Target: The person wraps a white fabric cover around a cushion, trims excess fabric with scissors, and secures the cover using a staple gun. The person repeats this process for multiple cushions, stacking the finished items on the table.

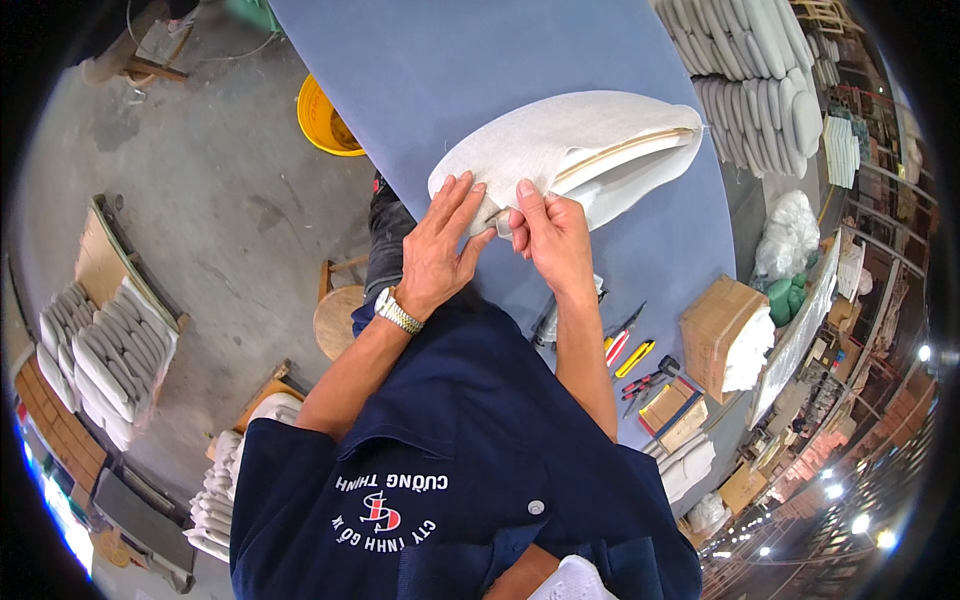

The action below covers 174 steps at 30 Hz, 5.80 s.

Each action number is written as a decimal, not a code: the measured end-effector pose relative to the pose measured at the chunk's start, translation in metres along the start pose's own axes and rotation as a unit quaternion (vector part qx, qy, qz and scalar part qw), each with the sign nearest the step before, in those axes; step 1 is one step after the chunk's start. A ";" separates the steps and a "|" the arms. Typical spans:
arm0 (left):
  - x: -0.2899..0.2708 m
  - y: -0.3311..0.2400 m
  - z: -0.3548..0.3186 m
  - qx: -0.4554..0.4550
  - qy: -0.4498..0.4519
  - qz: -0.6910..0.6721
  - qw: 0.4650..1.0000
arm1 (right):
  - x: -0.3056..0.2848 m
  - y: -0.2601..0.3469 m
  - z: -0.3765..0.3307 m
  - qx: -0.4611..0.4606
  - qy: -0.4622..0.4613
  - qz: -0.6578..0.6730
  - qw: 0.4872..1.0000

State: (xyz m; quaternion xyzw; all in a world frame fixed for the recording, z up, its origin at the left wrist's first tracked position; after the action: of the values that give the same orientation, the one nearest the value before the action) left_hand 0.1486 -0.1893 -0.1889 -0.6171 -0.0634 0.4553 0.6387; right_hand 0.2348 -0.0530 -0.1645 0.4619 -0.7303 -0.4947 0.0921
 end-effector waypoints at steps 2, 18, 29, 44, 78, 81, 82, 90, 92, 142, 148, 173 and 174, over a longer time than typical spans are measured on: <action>-0.002 0.000 0.001 -0.006 -0.004 -0.009 1.000 | 0.000 0.003 -0.001 -0.005 -0.007 -0.019 1.000; -0.006 -0.002 0.007 0.040 -0.056 -0.014 0.998 | 0.001 0.001 -0.001 -0.021 -0.046 0.002 0.999; -0.007 -0.001 0.011 0.035 -0.058 0.004 0.998 | 0.005 0.008 0.002 -0.065 -0.044 0.001 0.997; -0.013 -0.006 0.028 -0.018 -0.013 0.002 1.000 | -0.002 0.022 0.002 -0.091 -0.040 0.008 0.995; -0.013 0.056 0.040 -0.235 0.026 -0.220 0.946 | 0.064 -0.024 0.045 -0.278 -0.072 0.053 0.956; -0.020 0.053 0.043 -0.168 0.018 -0.155 0.973 | 0.065 -0.019 0.044 -0.274 -0.041 0.108 0.955; -0.017 0.055 0.044 -0.179 0.017 -0.154 0.972 | 0.065 -0.019 0.046 -0.268 -0.041 0.117 0.956; -0.005 0.040 0.040 -0.128 0.004 -0.084 0.988 | 0.051 -0.043 0.048 -0.244 -0.008 0.129 0.961; -0.002 0.033 0.036 -0.102 0.001 -0.061 0.993 | 0.040 -0.054 0.039 -0.228 0.010 0.120 0.966; 0.007 0.023 0.021 -0.053 -0.011 0.009 0.998 | -0.038 -0.005 -0.074 -0.192 -0.045 0.058 0.979; 0.007 0.024 0.019 -0.044 -0.010 -0.001 0.999 | -0.024 0.001 -0.060 -0.226 -0.028 -0.002 0.974; 0.011 0.030 0.014 -0.081 0.096 -0.029 0.992 | -0.003 -0.012 -0.044 -0.157 0.020 -0.070 0.985; 0.013 0.030 0.013 -0.084 0.107 -0.032 0.990 | -0.003 -0.011 -0.044 -0.155 0.024 -0.078 0.985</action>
State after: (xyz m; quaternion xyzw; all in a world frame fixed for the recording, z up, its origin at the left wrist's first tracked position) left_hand 0.1329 -0.1766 -0.2173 -0.7114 -0.0519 0.3591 0.6019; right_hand 0.2689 -0.0796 -0.1504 0.5096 -0.6040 -0.5965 0.1407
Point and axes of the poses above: each hand's wrist, its own z-axis towards the middle knuckle, its own x-axis out of the palm, y = z × x, the point moved 8 cm from there along z, towards the middle knuckle, and after that the axes turned 1 degree about -z, right-handed, at the moved point
